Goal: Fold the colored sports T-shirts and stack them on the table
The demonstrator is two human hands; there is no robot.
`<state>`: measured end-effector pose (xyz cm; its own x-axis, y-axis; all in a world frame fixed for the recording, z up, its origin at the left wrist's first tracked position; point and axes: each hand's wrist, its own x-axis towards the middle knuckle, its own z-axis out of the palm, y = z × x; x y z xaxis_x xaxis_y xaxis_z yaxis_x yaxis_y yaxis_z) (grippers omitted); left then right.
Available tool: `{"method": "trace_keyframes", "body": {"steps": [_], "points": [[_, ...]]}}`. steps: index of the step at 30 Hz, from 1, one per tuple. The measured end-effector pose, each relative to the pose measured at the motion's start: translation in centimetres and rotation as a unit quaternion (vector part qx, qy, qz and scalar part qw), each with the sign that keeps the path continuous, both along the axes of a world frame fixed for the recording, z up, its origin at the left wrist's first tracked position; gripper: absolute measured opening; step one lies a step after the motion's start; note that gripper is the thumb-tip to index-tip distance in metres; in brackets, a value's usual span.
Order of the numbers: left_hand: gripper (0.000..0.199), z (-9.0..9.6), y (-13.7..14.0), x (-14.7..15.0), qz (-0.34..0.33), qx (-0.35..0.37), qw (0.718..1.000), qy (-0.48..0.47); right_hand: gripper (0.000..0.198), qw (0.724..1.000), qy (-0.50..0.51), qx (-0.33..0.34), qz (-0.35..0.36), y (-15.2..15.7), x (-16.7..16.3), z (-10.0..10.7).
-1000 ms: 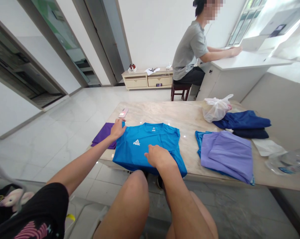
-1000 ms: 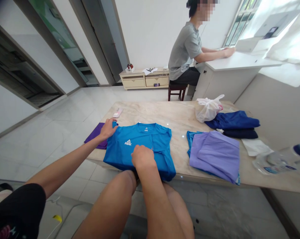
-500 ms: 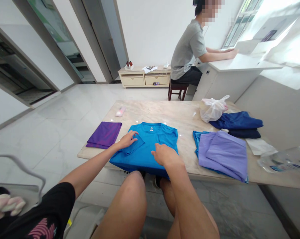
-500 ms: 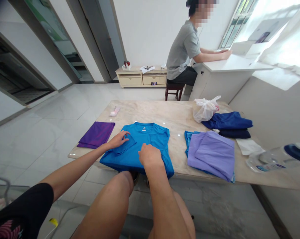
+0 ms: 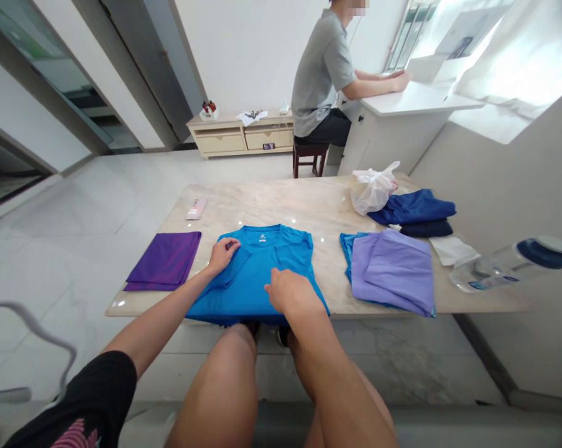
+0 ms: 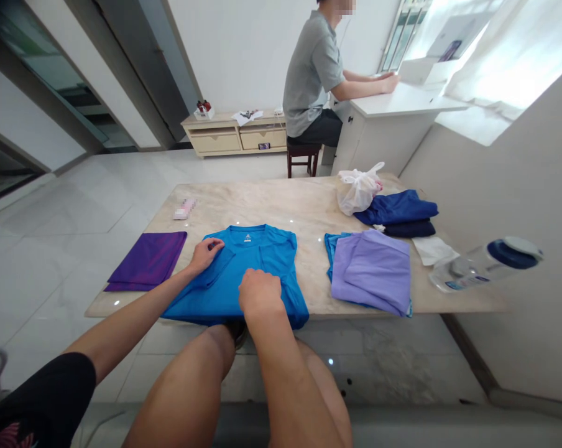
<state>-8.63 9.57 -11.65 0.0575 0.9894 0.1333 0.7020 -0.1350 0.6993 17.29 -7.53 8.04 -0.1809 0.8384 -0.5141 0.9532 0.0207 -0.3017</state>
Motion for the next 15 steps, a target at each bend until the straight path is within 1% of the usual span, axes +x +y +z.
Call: {"method": "trace_keyframes", "body": {"steps": [3,5,7,8,10,11,12,14,15], "points": [[0.025,0.7,2.2,1.6,0.007,-0.001,1.000,0.014,0.044,1.000,-0.012,-0.005,-0.007,0.2,0.4,-0.4],[0.021,1.2,2.7,2.3,-0.004,-0.002,1.000,0.020,0.044,1.000,-0.022,-0.005,-0.010,0.3,0.5,-0.6],[0.019,2.1,1.8,2.5,-0.021,0.000,0.999,0.025,0.043,1.000,-0.022,-0.002,-0.008,0.3,0.3,-0.8],[0.023,2.8,0.6,2.4,-0.030,0.008,0.999,0.030,0.043,1.000,-0.021,0.001,-0.006,0.3,0.2,-1.0],[0.037,4.6,-3.4,1.9,-0.050,0.032,0.998,0.033,0.044,1.000,-0.019,0.007,0.000,0.4,0.0,-1.6],[0.040,5.6,-6.1,1.7,-0.055,0.042,0.997,0.022,0.044,1.000,-0.019,0.011,0.003,0.4,0.0,-1.9],[0.039,6.8,-9.2,1.5,-0.064,0.033,0.997,0.000,0.045,1.000,-0.019,0.016,0.006,0.5,0.0,-2.2],[0.034,9.3,-16.1,1.5,-0.111,-0.036,0.992,-0.051,0.048,0.999,-0.020,0.021,0.015,0.8,0.2,-2.7],[0.036,10.6,-19.6,1.7,-0.133,-0.067,0.986,-0.077,0.050,0.999,-0.023,0.021,0.019,1.0,0.3,-2.8]]}}
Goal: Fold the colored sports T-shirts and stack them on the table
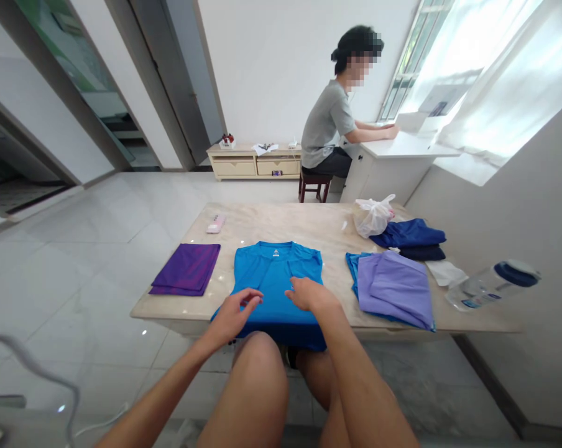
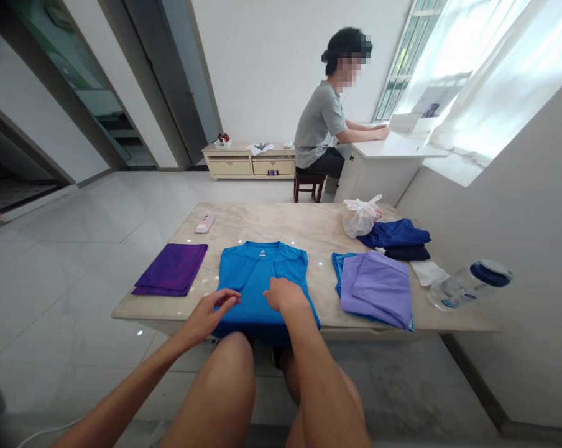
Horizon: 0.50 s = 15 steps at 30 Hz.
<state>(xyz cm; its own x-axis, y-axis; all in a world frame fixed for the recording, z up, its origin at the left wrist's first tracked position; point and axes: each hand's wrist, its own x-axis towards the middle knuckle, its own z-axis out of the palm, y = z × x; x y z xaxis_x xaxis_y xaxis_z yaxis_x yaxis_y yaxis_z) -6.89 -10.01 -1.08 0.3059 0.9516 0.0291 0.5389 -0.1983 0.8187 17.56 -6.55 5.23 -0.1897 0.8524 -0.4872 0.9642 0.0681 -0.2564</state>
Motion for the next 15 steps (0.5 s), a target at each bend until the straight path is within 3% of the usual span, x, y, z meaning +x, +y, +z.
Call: {"method": "trace_keyframes", "body": {"steps": [3,6,11,15], "points": [[0.036,3.3,-8.6,0.9,-0.036,-0.006,0.999,-0.016,0.051,1.000,-0.022,-0.009,0.001,-0.2,-0.2,0.8],[0.029,5.1,-12.7,1.6,-0.023,0.079,0.996,0.044,0.045,0.998,-0.058,-0.007,-0.020,-2.8,-1.2,2.7],[0.030,5.7,-12.3,0.5,0.008,0.094,0.989,0.111,0.048,0.986,-0.086,0.130,-0.065,-12.3,-2.5,4.3],[0.032,5.8,-11.5,-1.1,0.033,0.083,0.986,0.140,0.045,0.980,-0.085,0.156,-0.086,-18.0,-3.4,3.3]]}}
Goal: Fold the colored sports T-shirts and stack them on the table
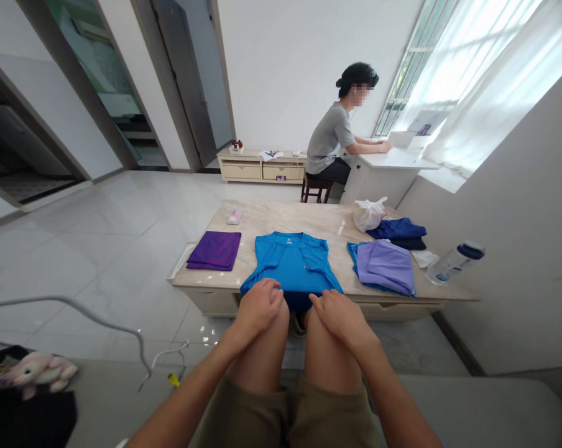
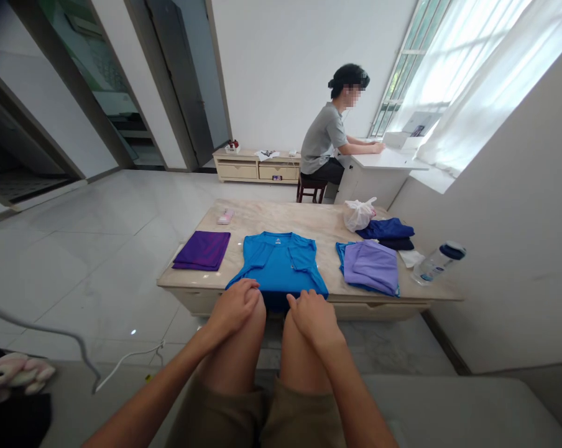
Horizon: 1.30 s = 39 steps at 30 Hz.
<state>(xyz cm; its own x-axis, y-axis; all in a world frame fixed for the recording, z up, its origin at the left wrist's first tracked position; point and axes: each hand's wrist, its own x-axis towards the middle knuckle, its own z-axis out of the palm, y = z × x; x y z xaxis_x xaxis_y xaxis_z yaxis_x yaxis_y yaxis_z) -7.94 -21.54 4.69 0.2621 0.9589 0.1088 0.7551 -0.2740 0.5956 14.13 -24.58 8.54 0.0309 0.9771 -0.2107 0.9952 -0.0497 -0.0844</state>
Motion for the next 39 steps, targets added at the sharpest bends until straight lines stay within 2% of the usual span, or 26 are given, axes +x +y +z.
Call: {"method": "trace_keyframes", "body": {"steps": [2,5,11,18,39], "points": [[0.034,-0.2,0.0,-0.8,0.005,0.001,1.000,-0.004,0.044,0.999,0.015,0.028,-0.020,-0.8,-1.1,-0.6],[0.035,-0.9,-0.1,-1.9,0.007,0.019,0.999,-0.026,0.044,0.996,0.031,0.069,-0.047,-0.3,-3.1,-1.2],[0.034,-1.7,0.4,-4.5,0.012,0.041,0.998,-0.051,0.048,0.993,0.022,0.103,-0.053,0.8,-5.2,-1.7],[0.033,-1.6,1.0,-6.2,0.013,0.024,0.996,-0.090,0.048,0.993,0.016,0.108,-0.050,0.7,-4.9,-1.6],[0.031,-1.5,0.7,-5.7,0.023,0.020,0.994,-0.104,0.052,0.991,0.022,0.104,-0.083,0.7,-2.7,-1.4]]}}
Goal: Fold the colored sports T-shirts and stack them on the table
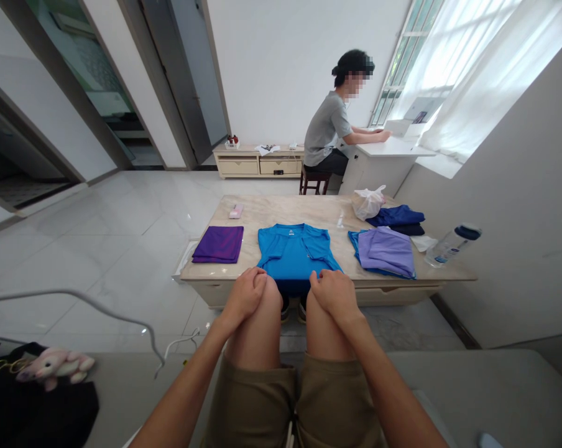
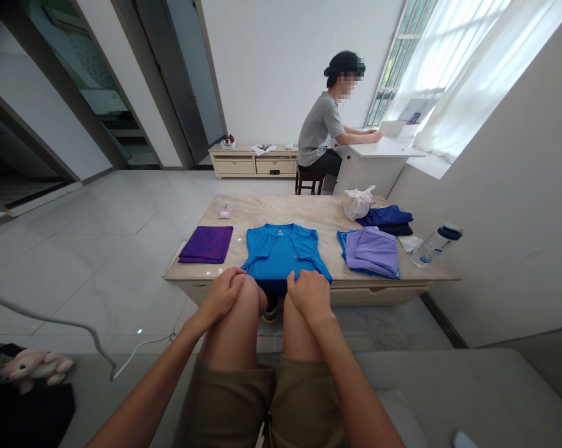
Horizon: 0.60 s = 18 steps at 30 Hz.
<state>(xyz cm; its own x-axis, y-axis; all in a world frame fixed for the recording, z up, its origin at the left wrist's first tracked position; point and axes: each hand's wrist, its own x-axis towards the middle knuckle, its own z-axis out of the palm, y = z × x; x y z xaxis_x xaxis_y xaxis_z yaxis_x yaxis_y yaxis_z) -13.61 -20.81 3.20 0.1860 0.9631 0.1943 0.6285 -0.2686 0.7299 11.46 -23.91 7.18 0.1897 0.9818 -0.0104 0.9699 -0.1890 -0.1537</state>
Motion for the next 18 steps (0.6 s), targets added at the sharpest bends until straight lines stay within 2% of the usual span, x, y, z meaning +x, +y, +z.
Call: {"method": "trace_keyframes", "body": {"steps": [9,13,16,18], "points": [[0.031,0.2,-0.1,0.0,0.003,-0.001,1.000,0.007,0.052,1.000,0.008,0.001,-0.007,-0.6,0.8,0.1],[0.028,0.5,0.1,-0.1,-0.005,0.000,1.000,0.030,0.051,0.999,-0.007,-0.033,0.027,0.4,1.8,0.5],[0.024,0.9,0.5,-0.3,-0.022,-0.009,0.998,0.054,0.044,0.989,-0.022,-0.118,0.092,4.3,3.6,1.7],[0.022,1.0,0.8,-0.4,-0.029,-0.012,0.998,0.062,0.042,0.965,0.026,-0.234,0.111,8.3,4.9,2.5]]}}
